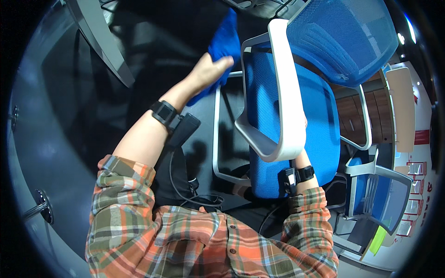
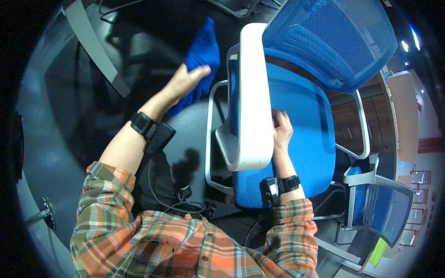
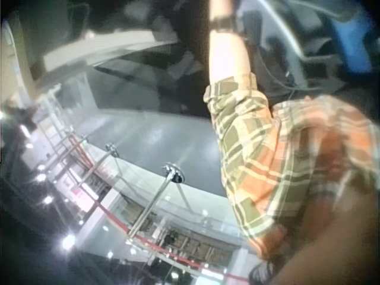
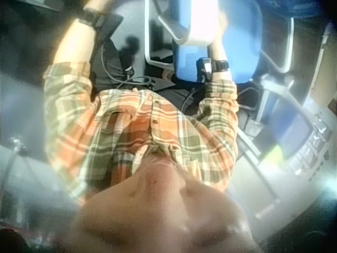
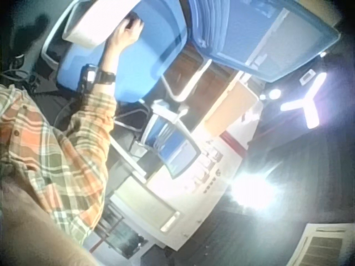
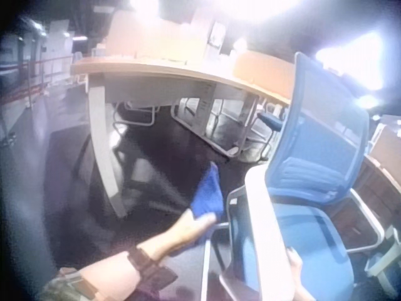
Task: The person wipes the underside, seat, and back of a blue mesh chair using a blue cloth. They rotate the chair to access different sides and continue wiping the frame and mesh surfaces.
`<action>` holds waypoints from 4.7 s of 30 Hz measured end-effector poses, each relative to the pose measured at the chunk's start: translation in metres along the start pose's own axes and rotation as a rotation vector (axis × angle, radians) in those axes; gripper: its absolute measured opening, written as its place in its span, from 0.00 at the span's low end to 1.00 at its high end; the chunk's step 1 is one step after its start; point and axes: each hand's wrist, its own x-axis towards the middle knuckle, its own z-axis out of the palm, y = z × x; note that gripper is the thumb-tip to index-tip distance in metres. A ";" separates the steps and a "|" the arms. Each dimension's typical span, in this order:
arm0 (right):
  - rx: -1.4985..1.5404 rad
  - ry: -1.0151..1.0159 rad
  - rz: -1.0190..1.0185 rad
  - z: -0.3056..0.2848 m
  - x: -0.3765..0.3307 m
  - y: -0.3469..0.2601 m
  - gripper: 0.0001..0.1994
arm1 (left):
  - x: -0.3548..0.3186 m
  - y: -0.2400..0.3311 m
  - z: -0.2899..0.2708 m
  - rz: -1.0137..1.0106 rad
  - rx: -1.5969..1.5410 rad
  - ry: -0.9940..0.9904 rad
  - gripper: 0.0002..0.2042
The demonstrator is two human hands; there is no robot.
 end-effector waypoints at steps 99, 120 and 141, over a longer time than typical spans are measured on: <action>0.099 -0.003 0.052 -0.004 -0.004 0.003 0.11 | 0.100 -0.045 0.009 0.068 0.872 0.161 0.16; -0.064 -0.016 -0.171 -0.014 -0.008 -0.025 0.13 | -0.015 -0.046 0.049 0.522 1.132 -0.428 0.10; -0.013 -0.044 -0.008 -0.005 -0.003 -0.026 0.07 | 0.108 -0.076 0.047 -0.412 -0.440 0.024 0.42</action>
